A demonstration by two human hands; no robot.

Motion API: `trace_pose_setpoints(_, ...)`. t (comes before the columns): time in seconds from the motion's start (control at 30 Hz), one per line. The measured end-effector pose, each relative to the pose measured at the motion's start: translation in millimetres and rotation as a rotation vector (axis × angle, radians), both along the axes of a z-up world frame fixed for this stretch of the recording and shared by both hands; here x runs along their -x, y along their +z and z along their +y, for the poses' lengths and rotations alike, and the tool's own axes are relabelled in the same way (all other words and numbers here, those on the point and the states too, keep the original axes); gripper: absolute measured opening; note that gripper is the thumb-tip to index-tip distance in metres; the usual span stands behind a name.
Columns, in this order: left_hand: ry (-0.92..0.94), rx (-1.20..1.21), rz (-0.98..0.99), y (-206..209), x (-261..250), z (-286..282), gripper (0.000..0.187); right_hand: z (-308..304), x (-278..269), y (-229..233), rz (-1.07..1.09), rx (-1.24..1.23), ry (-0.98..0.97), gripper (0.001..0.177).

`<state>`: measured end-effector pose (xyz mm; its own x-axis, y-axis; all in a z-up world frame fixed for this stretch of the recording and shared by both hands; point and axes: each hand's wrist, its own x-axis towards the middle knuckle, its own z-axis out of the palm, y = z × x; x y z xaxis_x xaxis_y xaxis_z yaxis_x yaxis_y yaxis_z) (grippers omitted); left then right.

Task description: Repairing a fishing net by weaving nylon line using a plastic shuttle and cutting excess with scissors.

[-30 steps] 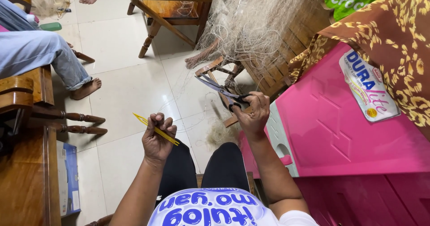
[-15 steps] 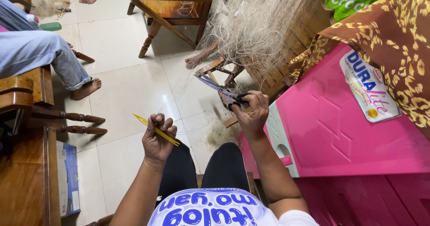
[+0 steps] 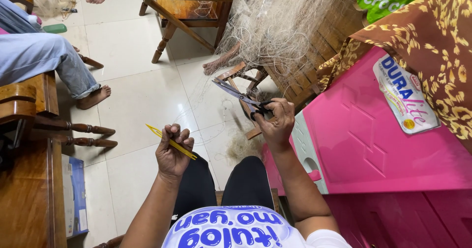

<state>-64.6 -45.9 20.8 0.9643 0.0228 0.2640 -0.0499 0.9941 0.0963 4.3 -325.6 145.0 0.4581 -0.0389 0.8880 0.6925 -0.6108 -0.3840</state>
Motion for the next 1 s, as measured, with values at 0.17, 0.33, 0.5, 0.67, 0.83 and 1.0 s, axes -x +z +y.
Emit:
trace_pose_setpoints(0.17, -0.001, -0.001, 0.002, -0.3, 0.2, 0.9, 0.035, 1.0, -1.0, -1.0, 0.0, -0.011, -0.001, 0.026)
trace_pose_setpoints(0.33, 0.0, -0.004, 0.007, -0.8, 0.7, 0.8, 0.034, -1.5, -2.1, -4.6, 0.005, -0.009, -0.014, 0.026)
trace_pose_setpoints(0.5, -0.002, 0.007, 0.002, -0.5, -0.1, 0.5, 0.034, -2.6, -3.2, -3.9, 0.0, 0.01, 0.034, 0.028)
trace_pose_setpoints(0.67, -0.015, 0.029, -0.005, -0.5, 0.0, -0.3, 0.035, 8.5, -5.8, -2.9, 0.046, -0.067, 0.206, 0.026)
trace_pose_setpoints(0.83, -0.05, 0.07, -0.031, -0.5, -0.5, -2.9, 0.035, 25.7, -12.5, -0.9, 0.11, 0.144, 0.501, 0.027)
trace_pose_setpoints(1.0, -0.037, 0.051, -0.016, -0.6, -1.4, 1.1, 0.036, 40.5, -5.8, -5.9, 0.079, 0.565, 0.456, 0.029)
